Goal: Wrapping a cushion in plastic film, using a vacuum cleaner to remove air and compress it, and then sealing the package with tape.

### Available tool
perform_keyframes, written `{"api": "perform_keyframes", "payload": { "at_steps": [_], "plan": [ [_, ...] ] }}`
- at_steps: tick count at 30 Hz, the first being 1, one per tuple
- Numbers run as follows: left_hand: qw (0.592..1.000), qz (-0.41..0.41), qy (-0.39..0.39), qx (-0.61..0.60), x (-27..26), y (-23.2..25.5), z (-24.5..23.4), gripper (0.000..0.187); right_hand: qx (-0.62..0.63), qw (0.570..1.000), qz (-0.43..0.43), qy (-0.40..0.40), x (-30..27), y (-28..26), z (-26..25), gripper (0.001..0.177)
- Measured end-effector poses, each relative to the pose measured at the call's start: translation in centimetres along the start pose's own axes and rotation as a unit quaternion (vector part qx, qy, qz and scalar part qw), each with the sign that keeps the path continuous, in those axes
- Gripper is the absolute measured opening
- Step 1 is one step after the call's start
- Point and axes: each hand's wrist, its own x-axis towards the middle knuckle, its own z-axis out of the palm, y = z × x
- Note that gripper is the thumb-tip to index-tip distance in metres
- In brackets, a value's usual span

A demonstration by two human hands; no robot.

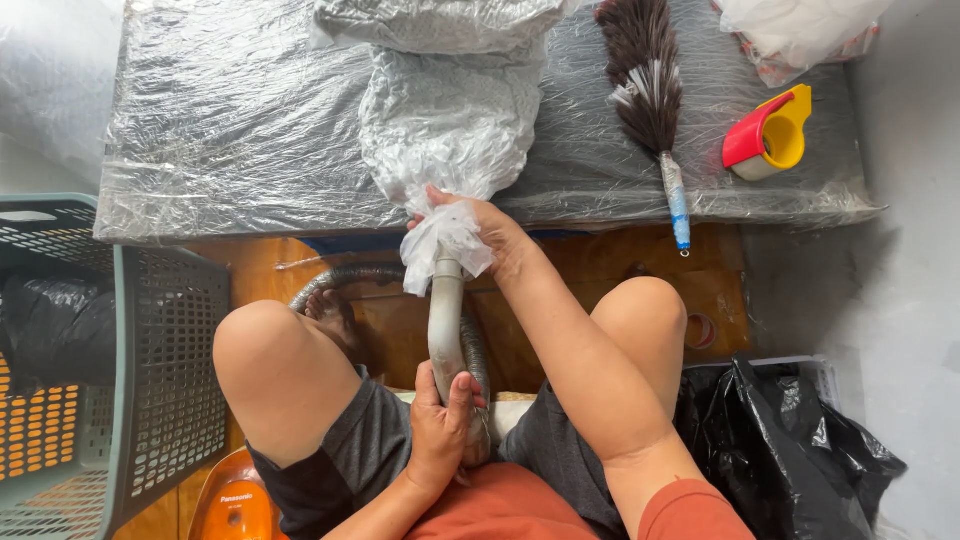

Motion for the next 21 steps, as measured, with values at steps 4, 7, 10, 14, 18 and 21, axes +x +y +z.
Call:
{"api": "perform_keyframes", "payload": {
  "at_steps": [4,7,10,14,18,21],
  "plan": [
    [1.0,-0.006,-0.006,-0.011,-0.7,0.0,-0.8,0.031,0.0,1.0,-0.009,0.015,0.9,0.5,-1.7,0.032],
    [0.998,0.03,-0.025,0.047,-2.0,-0.6,-2.1,0.035,-0.01,0.999,-0.041,0.027,1.2,-0.6,-2.2,0.017],
    [0.975,0.153,-0.153,-0.051,-3.3,-1.6,-3.4,0.037,-0.009,0.997,-0.069,0.042,1.2,-0.6,-2.9,0.011],
    [0.976,0.092,0.023,-0.196,-0.5,0.1,-3.6,0.052,-0.088,0.982,-0.084,0.145,-0.6,-0.7,-0.1,0.008],
    [0.962,0.011,0.119,-0.245,1.6,0.0,-3.9,0.052,-0.257,0.934,-0.054,0.242,-6.6,-1.4,6.3,0.116],
    [0.96,0.007,0.127,-0.249,2.2,0.2,-3.7,0.048,-0.417,0.876,-0.064,0.235,-6.3,-1.4,5.8,0.12]
  ]
}}
